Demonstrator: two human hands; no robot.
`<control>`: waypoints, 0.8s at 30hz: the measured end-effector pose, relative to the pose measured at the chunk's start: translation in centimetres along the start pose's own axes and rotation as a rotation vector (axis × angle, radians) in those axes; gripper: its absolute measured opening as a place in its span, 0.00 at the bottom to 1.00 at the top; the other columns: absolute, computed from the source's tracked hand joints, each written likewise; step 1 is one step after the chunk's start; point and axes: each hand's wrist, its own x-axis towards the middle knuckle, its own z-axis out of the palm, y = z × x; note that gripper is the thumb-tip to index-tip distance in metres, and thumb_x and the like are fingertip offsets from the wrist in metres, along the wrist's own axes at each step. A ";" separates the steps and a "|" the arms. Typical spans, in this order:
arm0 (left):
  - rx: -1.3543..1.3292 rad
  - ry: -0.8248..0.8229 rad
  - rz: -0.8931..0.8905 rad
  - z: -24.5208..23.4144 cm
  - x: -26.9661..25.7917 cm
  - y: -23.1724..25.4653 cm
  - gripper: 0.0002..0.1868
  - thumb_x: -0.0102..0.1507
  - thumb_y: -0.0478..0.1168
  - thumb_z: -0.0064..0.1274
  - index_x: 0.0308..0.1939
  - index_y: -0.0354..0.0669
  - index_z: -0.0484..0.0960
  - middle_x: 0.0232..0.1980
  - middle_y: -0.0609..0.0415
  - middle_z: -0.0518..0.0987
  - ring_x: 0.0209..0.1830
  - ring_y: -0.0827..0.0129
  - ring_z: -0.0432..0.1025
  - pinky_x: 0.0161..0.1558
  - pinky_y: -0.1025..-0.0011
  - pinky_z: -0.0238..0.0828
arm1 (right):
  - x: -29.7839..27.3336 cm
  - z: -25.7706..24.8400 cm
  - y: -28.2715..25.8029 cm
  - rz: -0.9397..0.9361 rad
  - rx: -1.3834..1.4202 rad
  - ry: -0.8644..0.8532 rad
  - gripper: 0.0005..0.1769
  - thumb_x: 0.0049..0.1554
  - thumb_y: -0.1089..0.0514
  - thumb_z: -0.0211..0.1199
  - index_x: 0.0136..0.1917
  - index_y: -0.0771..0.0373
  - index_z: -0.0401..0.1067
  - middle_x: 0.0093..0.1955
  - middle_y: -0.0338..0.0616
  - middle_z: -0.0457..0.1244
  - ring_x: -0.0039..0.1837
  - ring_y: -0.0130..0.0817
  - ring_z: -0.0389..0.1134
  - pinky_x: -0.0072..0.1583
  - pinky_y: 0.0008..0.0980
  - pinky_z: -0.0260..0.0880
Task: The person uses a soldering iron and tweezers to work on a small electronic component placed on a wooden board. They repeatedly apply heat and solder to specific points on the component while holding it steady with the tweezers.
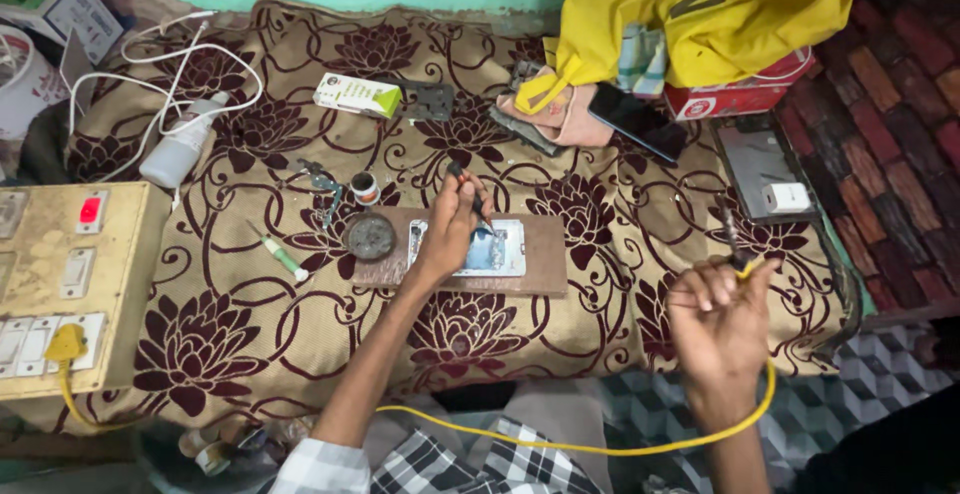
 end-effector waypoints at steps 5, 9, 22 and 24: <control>0.026 -0.005 -0.003 -0.3 -0.5 -0.4 0.12 0.77 0.46 0.32 0.49 0.44 0.67 0.34 0.60 0.73 0.25 0.83 0.56 0.28 0.82 0.53 | -3.2 2.0 -1.4 -0.207 -0.316 -0.073 0.31 0.73 0.34 0.51 0.40 0.60 0.60 0.37 0.36 0.55 0.37 0.25 0.53 0.43 0.24 0.56; 0.056 0.020 0.064 -0.2 -0.4 -0.3 0.13 0.77 0.47 0.32 0.49 0.42 0.66 0.35 0.59 0.73 0.31 0.80 0.65 0.32 0.79 0.61 | -4.5 3.5 -4.3 -0.392 -0.364 -0.225 0.31 0.73 0.35 0.50 0.41 0.62 0.62 0.38 0.39 0.58 0.38 0.27 0.58 0.44 0.23 0.60; 0.117 0.031 0.123 -0.2 -0.7 -0.1 0.17 0.77 0.50 0.31 0.47 0.39 0.66 0.33 0.56 0.73 0.33 0.74 0.69 0.37 0.73 0.69 | -4.9 3.1 -8.5 -0.891 -0.718 -0.432 0.24 0.71 0.40 0.53 0.45 0.63 0.65 0.38 0.40 0.59 0.37 0.28 0.60 0.41 0.24 0.62; 0.136 0.041 0.112 -0.3 -0.3 0.1 0.18 0.77 0.50 0.30 0.47 0.39 0.67 0.33 0.55 0.74 0.32 0.74 0.69 0.36 0.73 0.68 | -4.6 3.3 -8.6 -0.907 -0.723 -0.431 0.24 0.71 0.41 0.53 0.45 0.62 0.64 0.37 0.40 0.59 0.36 0.28 0.60 0.40 0.24 0.62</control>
